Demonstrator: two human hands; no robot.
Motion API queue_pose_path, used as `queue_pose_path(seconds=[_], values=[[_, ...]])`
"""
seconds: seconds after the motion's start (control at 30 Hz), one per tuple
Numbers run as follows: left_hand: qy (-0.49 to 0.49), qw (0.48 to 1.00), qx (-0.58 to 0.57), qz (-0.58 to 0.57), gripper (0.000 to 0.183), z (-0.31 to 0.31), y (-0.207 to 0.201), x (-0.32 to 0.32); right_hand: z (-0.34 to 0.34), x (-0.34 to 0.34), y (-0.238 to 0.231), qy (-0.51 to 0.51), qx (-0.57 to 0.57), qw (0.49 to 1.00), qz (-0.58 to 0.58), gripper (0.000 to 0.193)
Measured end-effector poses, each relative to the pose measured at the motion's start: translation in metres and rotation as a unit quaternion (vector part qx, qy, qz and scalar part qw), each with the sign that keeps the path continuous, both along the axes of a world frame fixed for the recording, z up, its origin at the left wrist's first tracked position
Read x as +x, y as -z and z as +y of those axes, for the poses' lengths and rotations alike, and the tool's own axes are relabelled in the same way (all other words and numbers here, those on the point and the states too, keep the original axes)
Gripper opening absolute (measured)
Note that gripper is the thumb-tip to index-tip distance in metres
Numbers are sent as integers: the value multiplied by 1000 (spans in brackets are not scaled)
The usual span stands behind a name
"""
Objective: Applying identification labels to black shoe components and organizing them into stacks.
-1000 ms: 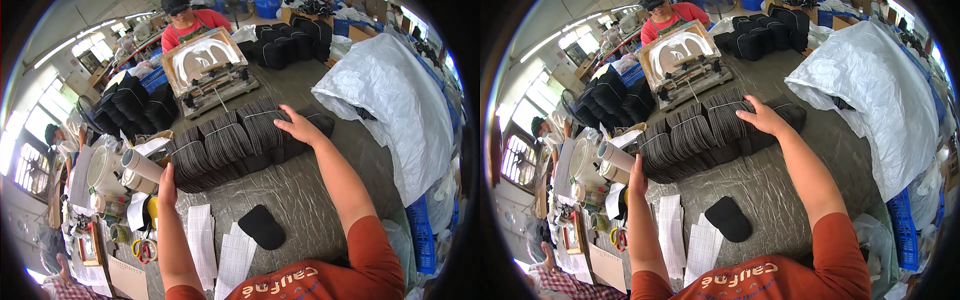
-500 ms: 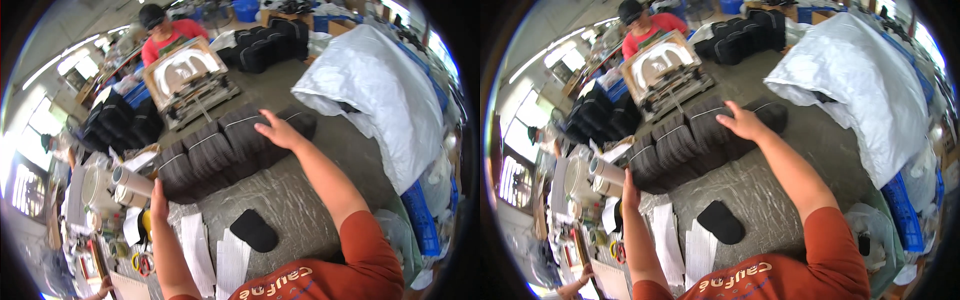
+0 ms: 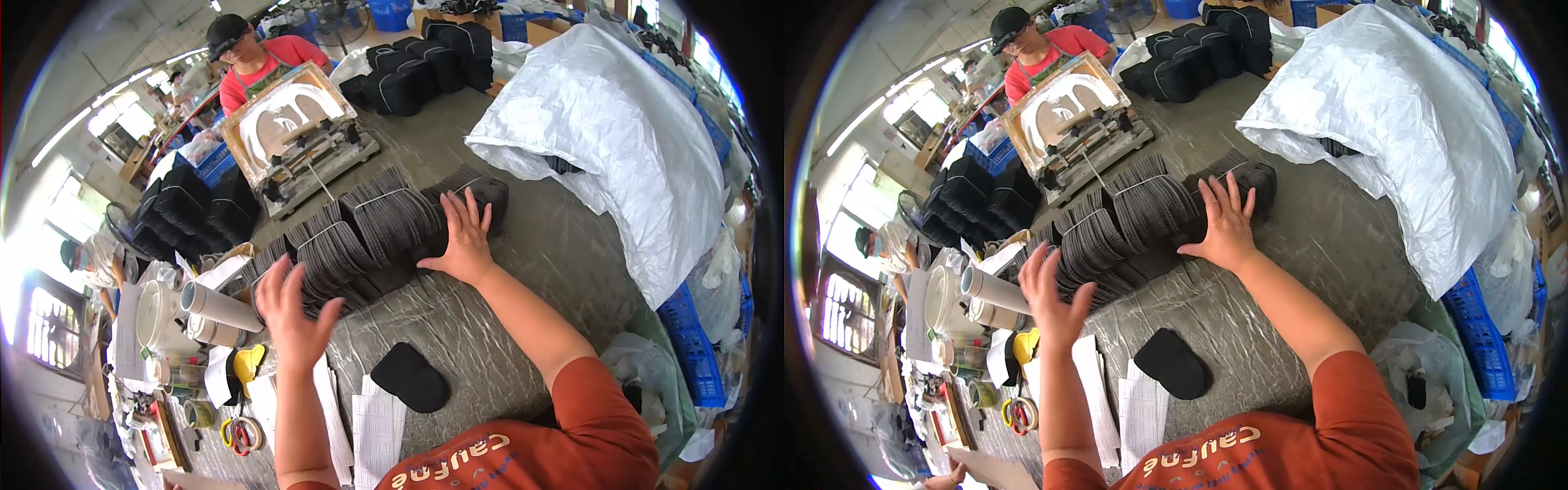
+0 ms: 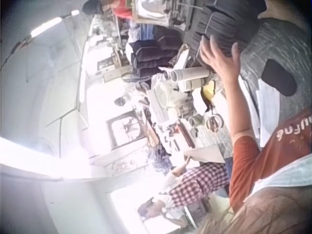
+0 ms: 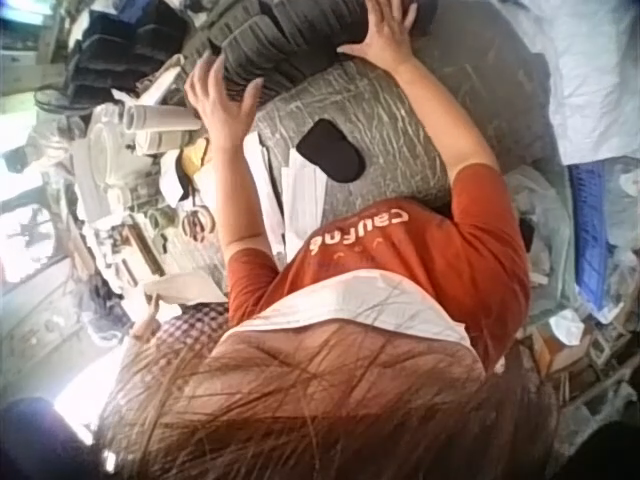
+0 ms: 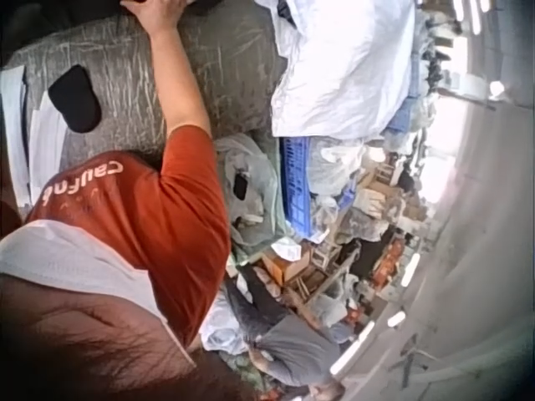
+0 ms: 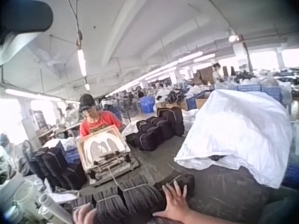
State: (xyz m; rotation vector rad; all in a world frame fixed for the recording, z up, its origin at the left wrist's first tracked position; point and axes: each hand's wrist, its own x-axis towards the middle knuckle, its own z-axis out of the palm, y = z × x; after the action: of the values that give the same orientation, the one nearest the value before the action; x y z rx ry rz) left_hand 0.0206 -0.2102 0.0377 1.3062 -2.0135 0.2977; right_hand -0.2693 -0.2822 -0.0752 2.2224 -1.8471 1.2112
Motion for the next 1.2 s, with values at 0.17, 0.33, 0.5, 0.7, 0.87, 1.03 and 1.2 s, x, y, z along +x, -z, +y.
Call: queue_pose_path(seconds=[0.17,0.33,0.5,0.7,0.87,1.03,1.2], values=[[34,997,35,-53,75,-43,-30,-60,5,8,-7,1,39,999,29,88],[9,964,227,-142,78,-90,-14,-71,4,9,-6,14,34,999,33,77],[27,964,233,-127,76,-92,-12,-65,-4,1,-6,25,-9,999,25,72],[30,965,224,-131,76,-93,-12,-65,-9,5,-6,-8,-14,1000,17,71],[36,967,217,-131,77,-94,-11,-64,-7,17,-7,-9,6,1000,26,70],[41,965,227,-125,78,-94,-9,-63,-8,1,-7,-40,-16,999,20,71],[46,968,221,-109,73,-89,-11,-66,-50,-60,9,141,-150,966,-154,66]])
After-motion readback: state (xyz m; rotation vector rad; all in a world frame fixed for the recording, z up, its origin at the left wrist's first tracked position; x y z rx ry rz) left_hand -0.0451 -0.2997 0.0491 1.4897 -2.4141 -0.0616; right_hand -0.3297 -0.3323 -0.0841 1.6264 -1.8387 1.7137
